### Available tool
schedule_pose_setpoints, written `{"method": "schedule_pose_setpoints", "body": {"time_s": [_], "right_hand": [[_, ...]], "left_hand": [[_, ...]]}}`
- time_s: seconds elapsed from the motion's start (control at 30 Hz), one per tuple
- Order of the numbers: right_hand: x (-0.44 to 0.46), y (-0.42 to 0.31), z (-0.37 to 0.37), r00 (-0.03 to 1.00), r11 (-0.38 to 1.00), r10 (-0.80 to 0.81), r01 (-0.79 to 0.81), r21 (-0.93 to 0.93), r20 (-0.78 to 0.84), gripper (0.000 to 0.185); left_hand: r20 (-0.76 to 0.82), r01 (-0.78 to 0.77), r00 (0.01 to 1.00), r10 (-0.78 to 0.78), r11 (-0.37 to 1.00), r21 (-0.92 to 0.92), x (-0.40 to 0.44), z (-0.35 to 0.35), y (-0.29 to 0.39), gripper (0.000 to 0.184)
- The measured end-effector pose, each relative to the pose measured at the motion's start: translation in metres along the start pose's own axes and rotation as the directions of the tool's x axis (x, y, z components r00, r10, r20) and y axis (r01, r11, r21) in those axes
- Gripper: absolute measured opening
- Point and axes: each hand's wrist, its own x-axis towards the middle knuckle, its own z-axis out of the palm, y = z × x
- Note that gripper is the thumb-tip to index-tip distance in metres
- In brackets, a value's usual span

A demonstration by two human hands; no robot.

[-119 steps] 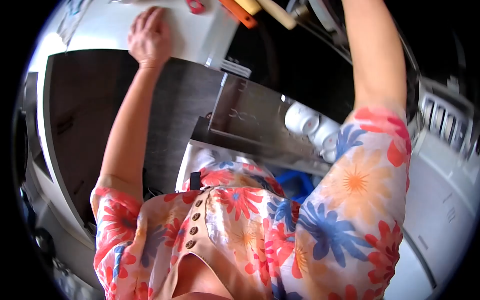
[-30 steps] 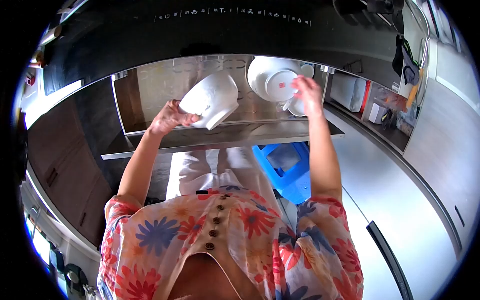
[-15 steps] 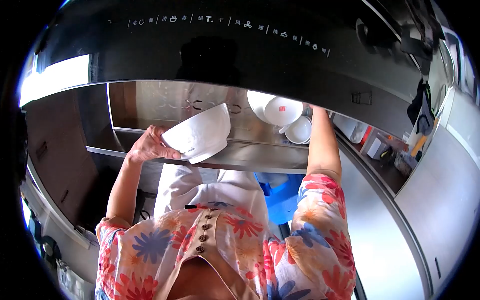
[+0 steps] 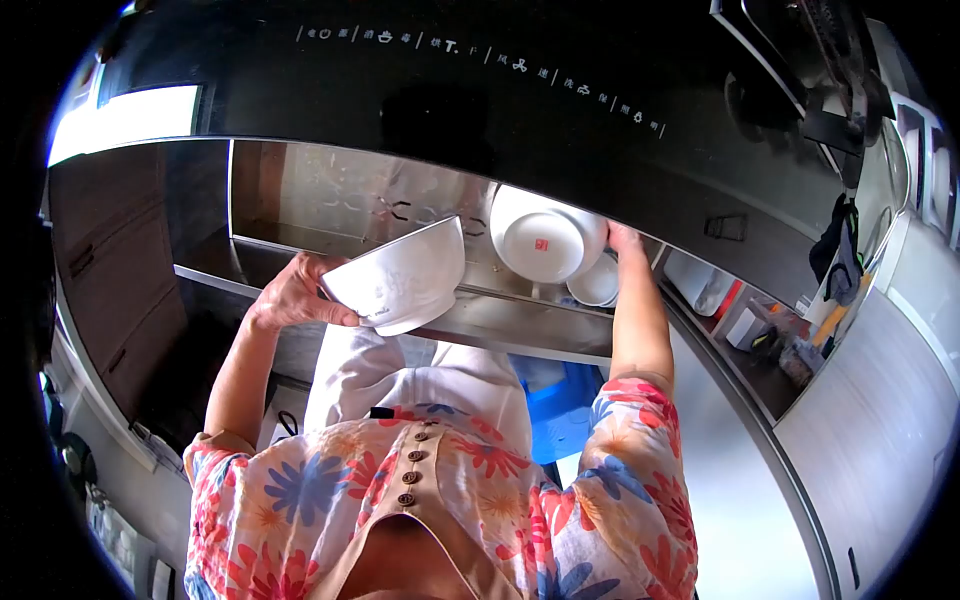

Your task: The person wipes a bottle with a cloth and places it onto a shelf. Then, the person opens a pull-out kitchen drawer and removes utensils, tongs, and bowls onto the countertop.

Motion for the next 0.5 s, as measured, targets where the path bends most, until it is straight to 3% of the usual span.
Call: {"method": "schedule_pose_setpoints", "body": {"time_s": [0.07,0.13,0.17,0.2,0.23,0.27,0.3,0.33,0.37,0.4,0.47,0.5], "right_hand": [[-0.01,-0.003,0.0,0.995,0.994,0.036,-0.045,0.097,0.095,0.055],[0.027,0.028,-0.018,0.983,0.997,0.079,-0.081,0.008,0.166,0.058],[0.027,0.03,-0.019,0.965,0.993,-0.012,-0.019,0.116,0.261,0.061],[-0.014,0.014,-0.009,0.973,0.993,0.016,-0.043,0.114,0.229,0.063],[-0.031,0.006,-0.012,0.977,0.986,0.085,-0.11,0.121,0.194,0.053],[-0.027,0.018,-0.02,0.97,0.979,0.019,-0.068,0.192,0.244,0.056],[-0.031,0.023,-0.03,0.967,0.978,0.043,-0.093,0.188,0.252,0.056],[-0.04,0.026,-0.038,0.945,0.967,-0.014,-0.071,0.245,0.328,0.055],[-0.036,0.047,-0.049,0.929,0.97,-0.226,0.188,0.151,0.292,0.053],[-0.064,0.028,-0.05,0.951,0.95,-0.056,-0.044,0.31,0.305,0.053],[-0.093,0.004,-0.059,0.988,0.96,0.02,-0.062,0.274,0.154,0.056],[-0.094,0.006,-0.06,0.988,0.941,0.024,-0.073,0.329,0.152,0.057]], "left_hand": [[-0.048,-0.033,0.998,0.032,0.999,-0.012,-0.004,0.004,0.012,0.03],[0.018,-0.131,0.991,0.13,0.979,0.155,-0.004,0.002,0.019,0.034],[0.033,-0.172,0.985,0.169,0.953,0.251,-0.008,-0.004,0.019,0.037],[0.0,-0.118,0.993,0.122,0.957,0.266,-0.015,0.001,0.029,0.038],[-0.034,-0.063,0.997,0.075,0.959,0.277,-0.021,0.006,0.038,0.039],[0.008,-0.134,0.99,0.14,0.934,0.33,-0.022,0.007,0.04,0.039],[-0.007,-0.068,0.997,0.075,0.938,0.339,-0.024,0.014,0.056,0.038],[-0.014,-0.131,0.989,0.149,0.904,0.407,-0.026,0.018,0.058,0.036],[0.006,-0.129,0.991,0.137,0.912,0.389,-0.027,0.021,0.065,0.036],[0.011,-0.16,0.985,0.171,0.893,0.42,-0.03,0.024,0.066,0.035],[0.028,-0.226,0.971,0.238,0.872,0.435,-0.024,0.023,0.073,0.034],[0.035,-0.263,0.961,0.276,0.86,0.438,-0.027,0.019,0.072,0.033]]}}
